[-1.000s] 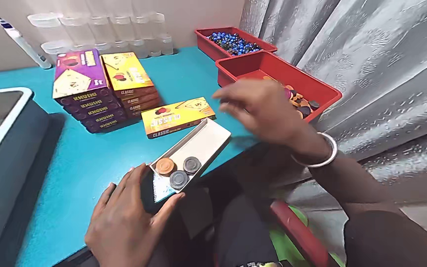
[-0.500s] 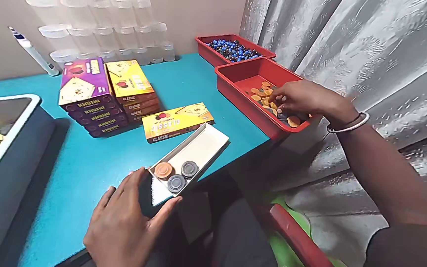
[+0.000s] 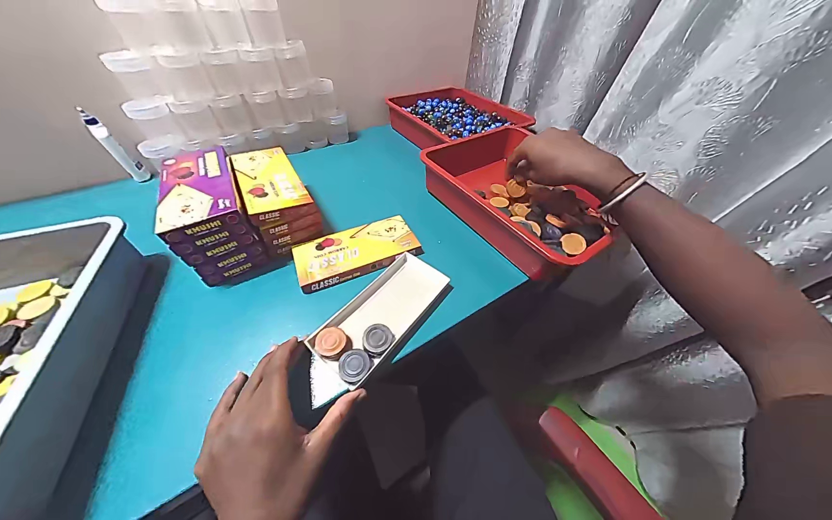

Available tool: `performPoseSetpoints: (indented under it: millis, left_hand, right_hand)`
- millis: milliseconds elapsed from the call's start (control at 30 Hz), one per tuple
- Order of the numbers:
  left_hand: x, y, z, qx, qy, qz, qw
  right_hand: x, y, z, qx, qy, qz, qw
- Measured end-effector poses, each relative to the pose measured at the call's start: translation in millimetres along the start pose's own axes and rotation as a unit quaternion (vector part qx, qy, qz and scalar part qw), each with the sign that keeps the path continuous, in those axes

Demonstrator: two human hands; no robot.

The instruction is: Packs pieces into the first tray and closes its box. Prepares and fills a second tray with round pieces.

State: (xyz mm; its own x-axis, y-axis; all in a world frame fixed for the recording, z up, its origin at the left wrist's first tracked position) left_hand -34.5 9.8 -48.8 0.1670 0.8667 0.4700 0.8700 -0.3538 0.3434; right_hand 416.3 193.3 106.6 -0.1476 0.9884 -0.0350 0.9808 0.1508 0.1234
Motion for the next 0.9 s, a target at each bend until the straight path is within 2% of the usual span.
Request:
performPoseSetpoints:
  millis: [100, 167, 233, 333, 633, 733, 800, 900]
  left_hand:
    - [-0.5, 0.2, -0.4, -0.002, 0.002, -0.003, 1.0]
    - [0.0, 1.2, -0.5, 0.001, 0.009, -0.007, 1.0]
    - [0.0, 1.3, 0.5, 0.004, 0.019, -0.005, 1.0]
    - [-0.5, 0.7, 0.6, 0.005, 0.016, -0.003, 1.0]
    - [-0.9, 1.3, 3.2, 0.009, 0.041, -0.007, 0.999]
    - [-1.0, 2.0, 3.9, 0.012, 0.046, -0.008, 0.999]
    - [-1.8, 2.9, 4.2, 0.009, 0.044, -0.014, 0.999]
    - [-2.0, 3.4, 3.9, 0.008, 0.045, -0.021, 0.999]
  right_hand:
    - [25.7, 22.3, 16.5, -0.01, -0.059, -0.011, 0.998]
    - [29.4, 27.5, 21.7, -0.001, -0.057, -0.003, 0.998]
    - [24.7, 29.4, 20.7, 0.048, -0.07, -0.025, 0.996]
    - [13.9, 24.2, 13.4, 0.113, -0.143, -0.05, 0.982]
    - [26.2, 12.0, 23.3, -0.027, -0.131, -0.083, 0.988]
    - [25.2, 0.6, 23.9, -0.071, -0.134, -0.041, 0.988]
    - [24.0, -4.4, 21.7, -0.084, -0.105, 0.01, 0.991]
    - [10.8, -39.3, 5.2, -0.036, 0.046, -0.008, 0.998]
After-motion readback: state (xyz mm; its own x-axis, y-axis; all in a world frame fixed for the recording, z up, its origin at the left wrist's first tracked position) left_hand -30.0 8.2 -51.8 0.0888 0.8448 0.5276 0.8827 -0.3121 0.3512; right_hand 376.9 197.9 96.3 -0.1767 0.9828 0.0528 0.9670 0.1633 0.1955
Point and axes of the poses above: each hand's wrist, its own x-axis towards the middle knuckle, its own z-axis out of the palm, y = z × x, the point moved 1 cm from there along x, towards the middle knuckle, and after that the axes turned 4 degrees about -y, right-handed, at the moved point
